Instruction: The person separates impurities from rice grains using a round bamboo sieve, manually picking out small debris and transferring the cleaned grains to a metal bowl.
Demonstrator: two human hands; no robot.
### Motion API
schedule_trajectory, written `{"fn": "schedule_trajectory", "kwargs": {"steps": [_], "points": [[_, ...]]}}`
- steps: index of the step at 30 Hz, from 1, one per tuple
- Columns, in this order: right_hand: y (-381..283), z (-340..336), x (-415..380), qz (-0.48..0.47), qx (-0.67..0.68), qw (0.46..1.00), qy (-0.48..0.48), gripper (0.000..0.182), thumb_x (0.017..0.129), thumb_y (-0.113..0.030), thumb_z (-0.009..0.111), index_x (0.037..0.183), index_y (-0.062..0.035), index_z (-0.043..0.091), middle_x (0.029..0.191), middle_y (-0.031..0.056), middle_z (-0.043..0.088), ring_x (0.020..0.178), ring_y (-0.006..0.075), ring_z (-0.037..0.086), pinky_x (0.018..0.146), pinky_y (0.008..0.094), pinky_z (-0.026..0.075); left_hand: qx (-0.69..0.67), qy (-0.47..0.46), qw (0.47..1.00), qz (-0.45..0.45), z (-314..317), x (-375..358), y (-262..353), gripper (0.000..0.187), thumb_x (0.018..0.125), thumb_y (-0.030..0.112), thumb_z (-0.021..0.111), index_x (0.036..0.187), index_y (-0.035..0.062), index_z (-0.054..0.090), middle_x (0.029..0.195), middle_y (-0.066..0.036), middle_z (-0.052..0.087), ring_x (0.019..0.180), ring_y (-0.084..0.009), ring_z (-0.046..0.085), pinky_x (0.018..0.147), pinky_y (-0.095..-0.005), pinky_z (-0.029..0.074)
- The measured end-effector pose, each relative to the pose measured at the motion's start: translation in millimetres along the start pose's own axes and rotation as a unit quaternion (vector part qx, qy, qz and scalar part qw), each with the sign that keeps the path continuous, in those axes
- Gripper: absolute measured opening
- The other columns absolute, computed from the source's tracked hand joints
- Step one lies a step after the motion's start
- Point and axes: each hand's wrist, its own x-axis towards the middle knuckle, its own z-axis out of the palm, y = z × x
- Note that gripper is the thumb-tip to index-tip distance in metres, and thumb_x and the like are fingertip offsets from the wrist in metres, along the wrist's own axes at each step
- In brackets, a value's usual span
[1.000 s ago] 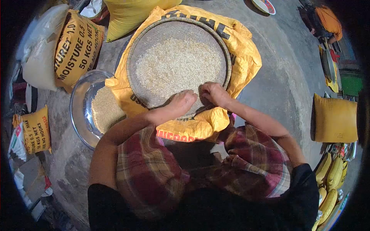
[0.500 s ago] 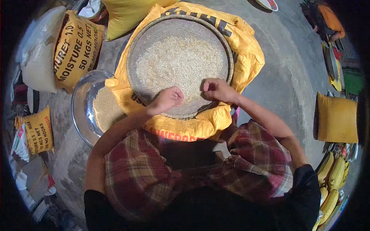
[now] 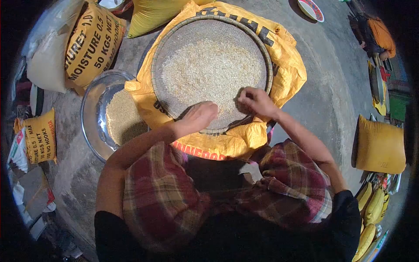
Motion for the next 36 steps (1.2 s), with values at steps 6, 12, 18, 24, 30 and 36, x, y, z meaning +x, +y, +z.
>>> {"fn": "schedule_trajectory", "kwargs": {"steps": [6, 12, 18, 24, 30, 36], "points": [[0, -7, -3, 0.148, 0.297, 0.942, -0.045, 0.009, 0.078, 0.001, 0.056, 0.076, -0.0024, 0.048, 0.067, 0.0033, 0.054, 0.064, 0.0111, 0.053, 0.058, 0.0251, 0.045, -0.445, 0.025, 0.875, -0.189, 7, -1, -7, 0.006, 0.075, 0.000, 0.054, 0.080, 0.0014, 0.051, 0.078, -0.015, 0.057, 0.070, -0.0299, 0.057, 0.065, -0.0325, 0.046], [-11, 8, -4, -0.018, -0.077, 0.996, -0.050, 0.019, 0.065, -0.002, 0.063, 0.080, -0.0004, 0.052, 0.074, 0.0141, 0.055, 0.071, 0.0316, 0.056, 0.065, 0.0364, 0.045, -0.146, -0.006, 0.988, -0.046, 1, 14, 8, 0.021, 0.072, 0.003, 0.062, 0.089, 0.0031, 0.051, 0.080, -0.015, 0.055, 0.072, -0.0303, 0.056, 0.066, -0.0370, 0.046], [-13, 5, -4, -0.037, -0.138, 0.989, -0.039, 0.011, 0.073, -0.006, 0.056, 0.083, -0.0015, 0.055, 0.078, 0.0148, 0.055, 0.080, 0.0331, 0.056, 0.071, 0.0387, 0.045, 0.025, -0.005, 1.000, 0.001, 8, 20, 7, 0.015, 0.074, 0.010, 0.053, 0.087, 0.0030, 0.050, 0.082, -0.014, 0.050, 0.081, -0.0316, 0.053, 0.066, -0.0405, 0.045], [-11, 3, -5, -0.018, -0.156, 0.987, -0.032, 0.013, 0.075, -0.007, 0.056, 0.086, -0.0002, 0.053, 0.079, 0.0158, 0.056, 0.081, 0.0326, 0.056, 0.072, 0.0365, 0.046, 0.085, -0.008, 0.996, 0.037, 4, 17, 11, 0.014, 0.074, 0.010, 0.046, 0.085, 0.0017, 0.050, 0.086, -0.013, 0.050, 0.090, -0.0303, 0.051, 0.071, -0.0391, 0.046], [-3, -7, -2, 0.156, 0.244, 0.957, -0.030, 0.007, 0.078, -0.003, 0.058, 0.079, -0.0012, 0.051, 0.075, 0.0038, 0.056, 0.072, 0.0125, 0.054, 0.066, 0.0273, 0.045, -0.216, -0.010, 0.967, -0.132, 13, 20, 4, 0.013, 0.074, 0.002, 0.053, 0.086, 0.0014, 0.049, 0.088, -0.016, 0.055, 0.078, -0.0265, 0.057, 0.069, -0.0362, 0.047], [-77, -6, 12, -0.010, 0.047, 0.999, -0.025, 0.012, 0.078, 0.000, 0.056, 0.089, 0.0007, 0.053, 0.080, 0.0088, 0.059, 0.072, 0.0188, 0.059, 0.065, 0.0286, 0.047, -0.697, 0.003, 0.640, -0.324, 5, 30, 11, 0.016, 0.080, 0.004, 0.049, 0.095, -0.0005, 0.051, 0.091, -0.013, 0.057, 0.081, -0.0238, 0.058, 0.075, -0.0362, 0.049]]}}
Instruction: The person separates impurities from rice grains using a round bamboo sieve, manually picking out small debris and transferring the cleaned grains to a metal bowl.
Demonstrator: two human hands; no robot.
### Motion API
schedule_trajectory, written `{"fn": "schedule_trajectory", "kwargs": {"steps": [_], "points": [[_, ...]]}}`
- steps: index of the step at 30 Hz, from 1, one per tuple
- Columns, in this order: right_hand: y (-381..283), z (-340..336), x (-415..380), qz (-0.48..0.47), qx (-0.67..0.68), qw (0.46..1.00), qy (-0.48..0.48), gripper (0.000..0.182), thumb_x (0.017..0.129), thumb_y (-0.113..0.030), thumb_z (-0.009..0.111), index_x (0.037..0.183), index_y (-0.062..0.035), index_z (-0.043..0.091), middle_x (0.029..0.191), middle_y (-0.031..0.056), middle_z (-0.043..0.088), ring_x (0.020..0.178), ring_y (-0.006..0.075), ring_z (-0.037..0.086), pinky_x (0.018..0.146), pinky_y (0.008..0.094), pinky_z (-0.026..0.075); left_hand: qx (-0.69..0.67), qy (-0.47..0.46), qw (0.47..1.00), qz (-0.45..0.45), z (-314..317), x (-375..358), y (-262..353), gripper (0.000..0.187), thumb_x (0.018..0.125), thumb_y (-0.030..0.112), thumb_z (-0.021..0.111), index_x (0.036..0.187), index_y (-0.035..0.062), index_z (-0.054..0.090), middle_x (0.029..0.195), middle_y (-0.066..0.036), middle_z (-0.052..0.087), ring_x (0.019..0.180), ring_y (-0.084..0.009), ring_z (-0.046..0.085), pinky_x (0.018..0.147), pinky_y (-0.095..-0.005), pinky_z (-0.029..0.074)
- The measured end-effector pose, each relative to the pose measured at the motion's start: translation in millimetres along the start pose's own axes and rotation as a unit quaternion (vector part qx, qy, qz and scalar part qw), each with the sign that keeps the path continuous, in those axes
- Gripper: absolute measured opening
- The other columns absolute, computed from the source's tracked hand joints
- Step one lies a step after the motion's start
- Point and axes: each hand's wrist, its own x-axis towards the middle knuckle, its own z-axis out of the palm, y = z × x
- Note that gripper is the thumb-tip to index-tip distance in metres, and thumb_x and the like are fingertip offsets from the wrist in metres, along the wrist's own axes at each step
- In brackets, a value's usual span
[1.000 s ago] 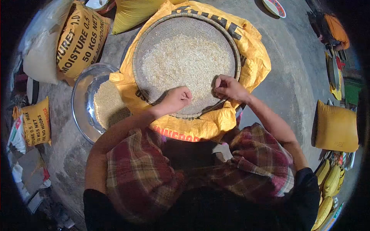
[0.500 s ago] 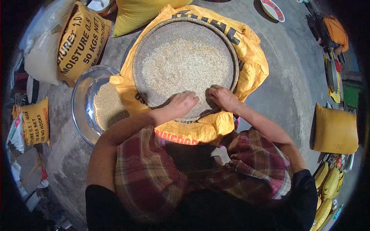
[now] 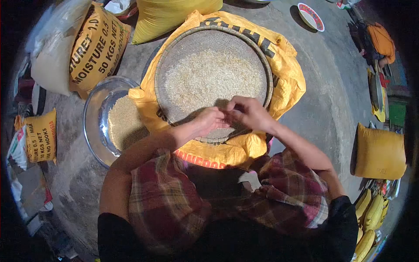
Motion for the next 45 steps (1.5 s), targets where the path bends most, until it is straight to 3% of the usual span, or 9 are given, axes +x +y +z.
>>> {"fn": "schedule_trajectory", "kwargs": {"steps": [7, 12, 15, 16, 19, 25, 35, 37, 45], "points": [[-37, 10, 16, -0.170, -0.092, 0.981, 0.022, 0.023, 0.069, -0.002, 0.060, 0.091, 0.0028, 0.054, 0.087, 0.0188, 0.056, 0.079, 0.0354, 0.056, 0.071, 0.0394, 0.047, -0.229, 0.018, 0.972, -0.044, 0, -20, 25, 0.026, 0.089, 0.018, 0.036, 0.097, -0.0010, 0.052, 0.089, -0.012, 0.056, 0.083, -0.0247, 0.058, 0.081, -0.0400, 0.047], [13, -32, 44, -0.031, -0.143, 0.978, 0.149, 0.010, 0.073, -0.002, 0.059, 0.083, -0.0004, 0.060, 0.078, 0.0166, 0.061, 0.071, 0.0302, 0.060, 0.066, 0.0354, 0.048, -0.032, -0.124, 0.990, 0.058, -62, -61, 66, 0.028, 0.087, 0.022, 0.048, 0.099, -0.0032, 0.054, 0.088, -0.010, 0.057, 0.084, -0.0221, 0.059, 0.078, -0.0340, 0.048], [38, -63, 55, 0.025, -0.180, 0.962, 0.202, 0.012, 0.076, -0.009, 0.058, 0.081, 0.0006, 0.060, 0.079, 0.0177, 0.062, 0.072, 0.0298, 0.061, 0.067, 0.0350, 0.048, 0.167, -0.059, 0.981, 0.072, -93, -129, 113, 0.035, 0.085, 0.030, 0.053, 0.095, -0.0022, 0.058, 0.087, -0.011, 0.060, 0.083, -0.0188, 0.059, 0.078, -0.0298, 0.047], [52, -72, 58, 0.015, -0.198, 0.954, 0.226, 0.012, 0.076, -0.009, 0.058, 0.082, 0.0010, 0.059, 0.078, 0.0183, 0.061, 0.072, 0.0316, 0.061, 0.067, 0.0360, 0.048, 0.193, 0.076, 0.951, 0.231, -53, -182, 123, 0.033, 0.085, 0.029, 0.052, 0.093, -0.0023, 0.059, 0.086, -0.010, 0.061, 0.083, -0.0178, 0.059, 0.074, -0.0295, 0.047], [61, -80, 75, 0.028, -0.236, 0.942, 0.238, 0.014, 0.077, -0.009, 0.057, 0.084, 0.0018, 0.058, 0.077, 0.0197, 0.060, 0.074, 0.0348, 0.059, 0.067, 0.0383, 0.047, 0.055, 0.121, 0.989, 0.061, -148, -191, 110, 0.033, 0.083, 0.027, 0.052, 0.096, -0.0030, 0.059, 0.086, -0.011, 0.062, 0.081, -0.0178, 0.059, 0.071, -0.0298, 0.048], [65, -63, 101, -0.024, -0.286, 0.935, 0.207, 0.016, 0.076, -0.010, 0.058, 0.086, 0.0020, 0.057, 0.082, 0.0211, 0.058, 0.080, 0.0362, 0.056, 0.073, 0.0405, 0.044, 0.463, 0.302, 0.827, -0.101, -173, -197, 75, 0.036, 0.080, 0.028, 0.054, 0.097, -0.0036, 0.060, 0.082, -0.014, 0.063, 0.077, -0.0252, 0.060, 0.071, -0.0313, 0.048], [58, -51, 120, -0.023, -0.240, 0.955, 0.171, 0.015, 0.077, -0.014, 0.059, 0.082, 0.0001, 0.057, 0.081, 0.0184, 0.059, 0.078, 0.0336, 0.057, 0.071, 0.0391, 0.045, 0.631, 0.238, 0.604, 0.425, -96, -140, 133, 0.009, 0.076, 0.010, 0.058, 0.072, 0.0018, 0.055, 0.066, -0.013, 0.056, 0.064, -0.0290, 0.057, 0.056, -0.0361, 0.045], [48, -53, 117, 0.021, -0.208, 0.965, 0.159, 0.015, 0.078, -0.014, 0.059, 0.082, -0.0002, 0.057, 0.081, 0.0180, 0.060, 0.076, 0.0321, 0.058, 0.070, 0.0379, 0.045, 0.489, 0.218, 0.764, 0.359, -100, -100, 112, 0.010, 0.074, 0.009, 0.060, 0.070, 0.0015, 0.055, 0.071, -0.014, 0.058, 0.066, -0.0295, 0.059, 0.059, -0.0384, 0.046], [52, -56, 110, 0.069, -0.154, 0.981, 0.091, 0.014, 0.078, -0.011, 0.057, 0.087, -0.0021, 0.060, 0.080, 0.0131, 0.062, 0.073, 0.0208, 0.060, 0.067, 0.0307, 0.046, 0.587, 0.255, 0.725, 0.255, -89, -49, 59, 0.018, 0.072, 0.009, 0.065, 0.083, 0.0008, 0.054, 0.080, -0.017, 0.056, 0.077, -0.0322, 0.057, 0.068, -0.0383, 0.044]]}}
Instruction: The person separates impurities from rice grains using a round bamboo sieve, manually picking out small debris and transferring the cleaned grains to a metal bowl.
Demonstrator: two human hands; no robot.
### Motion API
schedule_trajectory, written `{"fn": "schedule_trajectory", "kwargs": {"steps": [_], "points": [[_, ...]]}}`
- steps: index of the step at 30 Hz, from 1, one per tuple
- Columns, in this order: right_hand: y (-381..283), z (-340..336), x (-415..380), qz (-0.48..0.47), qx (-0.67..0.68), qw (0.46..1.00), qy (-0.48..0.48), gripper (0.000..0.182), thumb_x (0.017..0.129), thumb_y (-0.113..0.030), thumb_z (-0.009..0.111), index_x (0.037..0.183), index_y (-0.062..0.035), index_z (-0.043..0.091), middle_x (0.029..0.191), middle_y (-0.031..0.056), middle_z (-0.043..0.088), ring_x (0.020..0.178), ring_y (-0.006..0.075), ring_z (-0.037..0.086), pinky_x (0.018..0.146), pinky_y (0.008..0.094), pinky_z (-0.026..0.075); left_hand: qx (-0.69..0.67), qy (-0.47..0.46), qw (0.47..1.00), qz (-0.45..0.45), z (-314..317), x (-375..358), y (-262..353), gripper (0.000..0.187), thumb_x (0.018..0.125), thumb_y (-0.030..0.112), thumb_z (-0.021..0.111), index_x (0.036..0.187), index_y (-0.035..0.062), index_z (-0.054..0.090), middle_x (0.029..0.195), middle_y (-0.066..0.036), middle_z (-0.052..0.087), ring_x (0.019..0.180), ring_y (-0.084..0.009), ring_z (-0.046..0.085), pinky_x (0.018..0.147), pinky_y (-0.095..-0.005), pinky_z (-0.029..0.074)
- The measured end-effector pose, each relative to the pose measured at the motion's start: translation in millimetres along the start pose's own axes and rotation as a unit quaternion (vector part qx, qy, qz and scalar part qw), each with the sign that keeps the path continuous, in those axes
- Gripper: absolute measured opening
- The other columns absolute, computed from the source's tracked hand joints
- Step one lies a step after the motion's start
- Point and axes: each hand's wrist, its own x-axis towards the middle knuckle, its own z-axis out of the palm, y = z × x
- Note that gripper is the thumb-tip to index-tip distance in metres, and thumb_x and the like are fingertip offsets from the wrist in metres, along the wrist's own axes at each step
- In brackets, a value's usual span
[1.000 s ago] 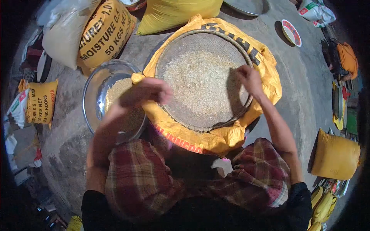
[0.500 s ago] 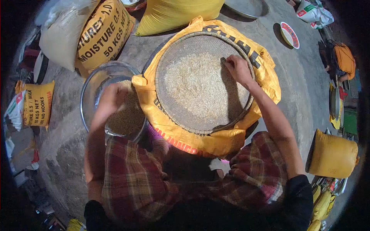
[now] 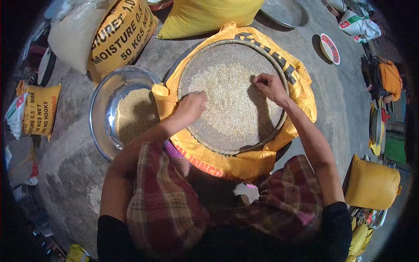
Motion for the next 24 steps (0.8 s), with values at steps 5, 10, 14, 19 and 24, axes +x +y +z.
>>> {"fn": "schedule_trajectory", "kwargs": {"steps": [5, 10, 14, 19, 24], "points": [[-21, 8, 19, 0.022, 0.195, 0.972, -0.133, 0.013, 0.077, 0.000, 0.052, 0.089, -0.0018, 0.058, 0.077, 0.0024, 0.058, 0.070, 0.0102, 0.054, 0.063, 0.0245, 0.044, -0.120, 0.014, 0.993, 0.006, 5, 5, 2, 0.009, 0.078, 0.007, 0.058, 0.084, 0.0006, 0.057, 0.076, -0.015, 0.059, 0.072, -0.0284, 0.059, 0.064, -0.0362, 0.045], [-52, 30, 45, -0.051, 0.136, 0.985, -0.090, 0.009, 0.078, -0.003, 0.057, 0.086, -0.0019, 0.057, 0.076, 0.0002, 0.057, 0.068, 0.0088, 0.051, 0.063, 0.0238, 0.043, -0.176, -0.024, 0.983, -0.053, -9, 6, 2, 0.012, 0.080, 0.007, 0.058, 0.091, 0.0018, 0.060, 0.073, -0.009, 0.062, 0.065, -0.0131, 0.057, 0.059, -0.0261, 0.045], [-71, 54, 47, -0.176, 0.011, 0.981, -0.079, 0.013, 0.074, -0.010, 0.062, 0.086, -0.0035, 0.060, 0.077, 0.0098, 0.061, 0.069, 0.0193, 0.058, 0.067, 0.0307, 0.046, -0.161, -0.048, 0.982, -0.083, -5, -3, -5, 0.014, 0.078, 0.007, 0.060, 0.091, 0.0024, 0.060, 0.072, -0.011, 0.060, 0.066, -0.0156, 0.058, 0.060, -0.0276, 0.046], [-62, 63, 36, -0.234, -0.023, 0.971, -0.035, 0.011, 0.074, -0.010, 0.061, 0.082, -0.0024, 0.060, 0.075, 0.0139, 0.059, 0.071, 0.0280, 0.058, 0.067, 0.0342, 0.046, -0.037, -0.006, 0.997, -0.063, 5, -22, -9, 0.014, 0.075, 0.008, 0.061, 0.087, 0.0020, 0.059, 0.073, -0.015, 0.059, 0.069, -0.0250, 0.060, 0.063, -0.0334, 0.047], [-70, 38, 35, -0.115, -0.064, 0.990, -0.054, 0.011, 0.077, -0.011, 0.059, 0.085, -0.0027, 0.061, 0.078, 0.0159, 0.059, 0.074, 0.0305, 0.058, 0.069, 0.0360, 0.046, -0.043, -0.091, 0.992, -0.072, -4, -9, 5, 0.012, 0.077, 0.012, 0.057, 0.080, 0.0005, 0.055, 0.081, -0.017, 0.058, 0.076, -0.0336, 0.058, 0.068, -0.0416, 0.044]]}}
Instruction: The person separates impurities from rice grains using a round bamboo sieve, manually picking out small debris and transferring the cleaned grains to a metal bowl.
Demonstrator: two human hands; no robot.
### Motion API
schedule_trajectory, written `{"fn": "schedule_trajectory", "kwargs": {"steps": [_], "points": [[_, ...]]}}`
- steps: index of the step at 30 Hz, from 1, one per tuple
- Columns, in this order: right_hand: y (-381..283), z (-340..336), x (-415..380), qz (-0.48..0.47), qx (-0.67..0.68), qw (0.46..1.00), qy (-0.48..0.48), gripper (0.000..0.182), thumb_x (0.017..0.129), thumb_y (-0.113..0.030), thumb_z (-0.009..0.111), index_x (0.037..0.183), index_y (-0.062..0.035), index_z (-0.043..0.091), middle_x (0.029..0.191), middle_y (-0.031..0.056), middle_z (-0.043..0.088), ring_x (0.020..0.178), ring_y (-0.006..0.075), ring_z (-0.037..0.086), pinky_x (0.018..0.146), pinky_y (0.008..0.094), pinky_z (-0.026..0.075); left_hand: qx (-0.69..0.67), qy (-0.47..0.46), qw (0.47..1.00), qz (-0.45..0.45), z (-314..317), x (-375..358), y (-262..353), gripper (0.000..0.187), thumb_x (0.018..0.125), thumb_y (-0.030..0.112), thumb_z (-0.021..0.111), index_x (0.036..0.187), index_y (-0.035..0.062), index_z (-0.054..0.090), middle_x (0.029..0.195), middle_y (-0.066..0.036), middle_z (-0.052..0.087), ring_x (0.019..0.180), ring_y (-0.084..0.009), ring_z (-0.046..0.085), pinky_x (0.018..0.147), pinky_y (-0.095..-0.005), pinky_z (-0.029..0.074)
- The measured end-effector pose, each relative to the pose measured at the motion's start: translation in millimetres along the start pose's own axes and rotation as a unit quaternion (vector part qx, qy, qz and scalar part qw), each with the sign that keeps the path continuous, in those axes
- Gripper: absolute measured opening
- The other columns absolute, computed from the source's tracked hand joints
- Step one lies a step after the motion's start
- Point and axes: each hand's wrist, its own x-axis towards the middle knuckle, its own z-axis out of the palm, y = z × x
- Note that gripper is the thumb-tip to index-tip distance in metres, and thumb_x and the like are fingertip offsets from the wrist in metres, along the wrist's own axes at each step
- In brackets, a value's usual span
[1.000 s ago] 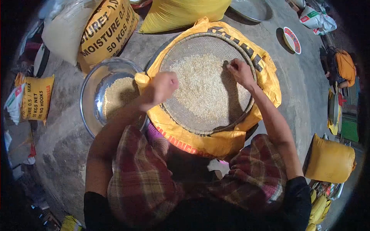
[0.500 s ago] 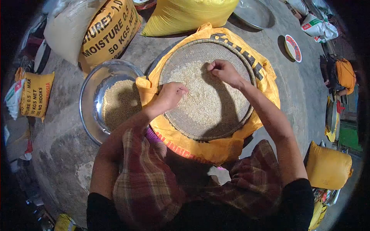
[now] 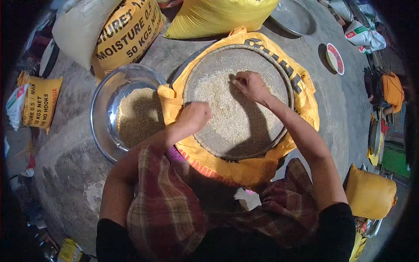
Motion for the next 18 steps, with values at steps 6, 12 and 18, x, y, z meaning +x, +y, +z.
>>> {"fn": "schedule_trajectory", "kwargs": {"steps": [6, 12, 18], "points": [[6, 11, 28, -0.065, -0.007, 0.989, 0.130, 0.012, 0.076, -0.010, 0.060, 0.083, -0.0008, 0.058, 0.082, 0.0185, 0.058, 0.077, 0.0337, 0.057, 0.070, 0.0382, 0.046, 0.095, 0.249, 0.959, 0.099, -38, 55, 7, 0.013, 0.077, 0.011, 0.053, 0.084, -0.0001, 0.053, 0.078, -0.020, 0.058, 0.075, -0.0378, 0.057, 0.065, -0.0448, 0.044], [-7, 21, 65, -0.049, 0.033, 0.974, 0.217, 0.025, 0.069, -0.012, 0.068, 0.087, 0.0005, 0.055, 0.079, 0.0183, 0.058, 0.074, 0.0330, 0.057, 0.068, 0.0393, 0.045, 0.185, 0.211, 0.958, 0.058, -41, 86, -7, 0.013, 0.076, 0.010, 0.053, 0.082, -0.0019, 0.053, 0.076, -0.022, 0.058, 0.072, -0.0410, 0.058, 0.062, -0.0474, 0.046], [-19, 37, 71, 0.020, 0.062, 0.980, 0.190, 0.028, 0.068, -0.010, 0.068, 0.086, 0.0015, 0.052, 0.087, 0.0224, 0.055, 0.085, 0.0391, 0.053, 0.075, 0.0438, 0.043, 0.203, 0.211, 0.954, 0.067, -41, 84, -9, 0.010, 0.072, 0.002, 0.051, 0.075, -0.0006, 0.060, 0.073, -0.023, 0.061, 0.075, -0.0366, 0.061, 0.065, -0.0415, 0.049]]}}
